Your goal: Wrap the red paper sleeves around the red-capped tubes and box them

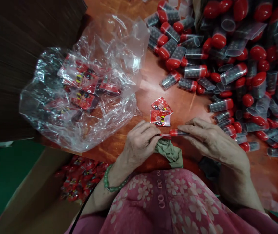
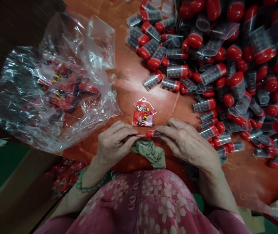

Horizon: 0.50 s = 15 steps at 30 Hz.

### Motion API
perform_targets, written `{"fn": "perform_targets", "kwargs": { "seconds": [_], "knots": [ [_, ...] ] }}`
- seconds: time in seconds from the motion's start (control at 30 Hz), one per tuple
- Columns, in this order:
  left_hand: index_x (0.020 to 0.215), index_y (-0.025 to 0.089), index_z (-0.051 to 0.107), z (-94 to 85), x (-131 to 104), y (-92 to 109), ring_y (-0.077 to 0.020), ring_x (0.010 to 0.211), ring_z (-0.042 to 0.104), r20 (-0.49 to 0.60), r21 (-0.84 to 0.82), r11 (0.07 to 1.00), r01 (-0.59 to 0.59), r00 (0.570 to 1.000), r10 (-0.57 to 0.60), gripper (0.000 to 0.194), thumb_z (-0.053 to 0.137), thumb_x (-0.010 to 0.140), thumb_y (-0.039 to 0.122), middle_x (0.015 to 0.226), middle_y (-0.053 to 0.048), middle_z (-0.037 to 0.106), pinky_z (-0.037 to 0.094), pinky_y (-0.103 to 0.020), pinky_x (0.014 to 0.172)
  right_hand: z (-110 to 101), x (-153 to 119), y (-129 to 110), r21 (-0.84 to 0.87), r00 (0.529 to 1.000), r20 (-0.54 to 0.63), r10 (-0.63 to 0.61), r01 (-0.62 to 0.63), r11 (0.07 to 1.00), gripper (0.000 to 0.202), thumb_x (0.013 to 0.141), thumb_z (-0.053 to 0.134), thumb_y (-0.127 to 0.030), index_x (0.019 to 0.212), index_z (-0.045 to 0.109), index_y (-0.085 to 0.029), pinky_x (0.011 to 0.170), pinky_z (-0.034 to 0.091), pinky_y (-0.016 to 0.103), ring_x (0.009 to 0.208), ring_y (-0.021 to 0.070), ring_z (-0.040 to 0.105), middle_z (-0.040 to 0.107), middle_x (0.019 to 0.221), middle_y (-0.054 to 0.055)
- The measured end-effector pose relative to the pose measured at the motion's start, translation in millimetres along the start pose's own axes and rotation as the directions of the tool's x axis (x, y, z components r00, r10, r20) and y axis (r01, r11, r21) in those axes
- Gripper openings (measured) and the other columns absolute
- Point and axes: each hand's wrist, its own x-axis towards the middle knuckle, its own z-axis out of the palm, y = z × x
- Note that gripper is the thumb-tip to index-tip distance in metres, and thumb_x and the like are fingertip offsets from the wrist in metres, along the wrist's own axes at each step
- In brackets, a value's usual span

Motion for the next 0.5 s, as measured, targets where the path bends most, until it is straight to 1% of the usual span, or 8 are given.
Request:
{"fn": "perform_targets", "kwargs": {
  "seconds": [0.03, 0.1, 0.17, 0.23, 0.3, 0.37, 0.43, 0.5],
  "knots": [
    [0.078, 0.014, 0.066, 0.0, 0.0, 0.2, -0.0123, 0.069, 0.061, 0.007, 0.004, 1.000, 0.002, 1.000, -0.002, 0.008, 0.066, 0.086, 0.014, 0.073, -0.003, 0.068, 0.052, -0.024, 0.064, -0.7, -0.1, -0.3, -0.013, 1.000, 0.010, 0.004, -0.004, 1.000, 0.030, 0.102, 0.045, -0.028, 0.123, 0.065, -0.022, 0.075, 0.053, 0.033, 0.085, 0.0208, 0.064, 0.065, 0.094, 0.009],
    [0.078, 0.015, 0.066, 0.8, 0.1, -0.1, -0.0122, 0.068, 0.062, 0.009, -0.007, 1.000, 0.019, 1.000, -0.019, 0.007, 0.067, 0.086, 0.015, 0.073, -0.003, 0.069, 0.052, -0.024, 0.064, -3.4, -1.2, 0.4, -0.020, 1.000, -0.017, 0.026, -0.026, 0.999, 0.030, 0.101, 0.045, -0.028, 0.122, 0.065, -0.021, 0.075, 0.053, 0.034, 0.085, 0.0210, 0.065, 0.065, 0.096, 0.009],
    [0.079, 0.016, 0.067, 2.3, -0.3, -1.4, -0.0119, 0.068, 0.063, -0.002, -0.053, 0.998, 0.043, 0.999, -0.043, 0.007, 0.069, 0.085, 0.016, 0.074, -0.002, 0.070, 0.053, -0.024, 0.064, -7.2, -3.4, 2.5, -0.001, 0.996, -0.073, 0.044, -0.044, 0.999, 0.028, 0.101, 0.047, -0.029, 0.121, 0.066, -0.021, 0.075, 0.053, 0.033, 0.084, 0.0203, 0.066, 0.066, 0.098, 0.009],
    [0.079, 0.016, 0.067, 3.9, -1.4, -3.6, -0.0118, 0.069, 0.064, -0.008, -0.121, 0.990, 0.073, 0.997, -0.075, 0.006, 0.071, 0.084, 0.018, 0.075, -0.002, 0.071, 0.053, -0.024, 0.065, -10.8, -5.8, 4.6, 0.037, 0.994, -0.101, 0.040, -0.036, 0.999, 0.027, 0.100, 0.048, -0.030, 0.121, 0.065, -0.024, 0.073, 0.053, 0.032, 0.083, 0.0193, 0.067, 0.067, 0.099, 0.008],
    [0.080, 0.016, 0.068, 5.0, -2.8, -5.8, -0.0118, 0.070, 0.065, 0.000, -0.175, 0.980, 0.096, 0.995, -0.098, 0.006, 0.072, 0.083, 0.018, 0.076, -0.003, 0.071, 0.053, -0.024, 0.065, -12.7, -7.2, 5.4, 0.079, 0.996, -0.082, 0.017, -0.011, 0.997, 0.027, 0.100, 0.049, -0.031, 0.120, 0.066, -0.025, 0.072, 0.054, 0.032, 0.082, 0.0192, 0.067, 0.068, 0.097, 0.007],
    [0.081, 0.016, 0.068, 5.0, -4.0, -6.9, -0.0119, 0.070, 0.065, 0.015, -0.192, 0.977, 0.097, 0.995, -0.096, 0.006, 0.072, 0.084, 0.019, 0.076, -0.003, 0.071, 0.053, -0.024, 0.065, -12.3, -7.4, 4.3, 0.099, 0.999, -0.039, 0.003, 0.001, 0.995, 0.028, 0.100, 0.048, -0.032, 0.119, 0.066, -0.024, 0.074, 0.055, 0.032, 0.084, 0.0197, 0.067, 0.068, 0.097, 0.008],
    [0.081, 0.016, 0.068, 4.1, -4.5, -6.3, -0.0119, 0.070, 0.065, 0.033, -0.174, 0.982, 0.077, 0.997, -0.072, 0.006, 0.071, 0.085, 0.020, 0.076, -0.003, 0.071, 0.053, -0.024, 0.064, -9.9, -6.5, 1.5, 0.079, 1.000, 0.008, -0.001, 0.000, 0.997, 0.028, 0.101, 0.046, -0.032, 0.118, 0.067, -0.023, 0.075, 0.054, 0.032, 0.085, 0.0194, 0.066, 0.067, 0.095, 0.008],
    [0.081, 0.015, 0.067, 3.2, -4.5, -4.3, -0.0121, 0.070, 0.064, 0.069, -0.143, 0.988, 0.055, 0.997, -0.046, 0.007, 0.069, 0.086, 0.019, 0.075, -0.003, 0.069, 0.052, -0.024, 0.064, -6.5, -5.4, -2.2, 0.017, 0.999, 0.043, -0.001, 0.000, 1.000, 0.028, 0.102, 0.044, -0.030, 0.117, 0.067, -0.022, 0.074, 0.052, 0.031, 0.083, 0.0187, 0.064, 0.065, 0.093, 0.007]
  ]
}}
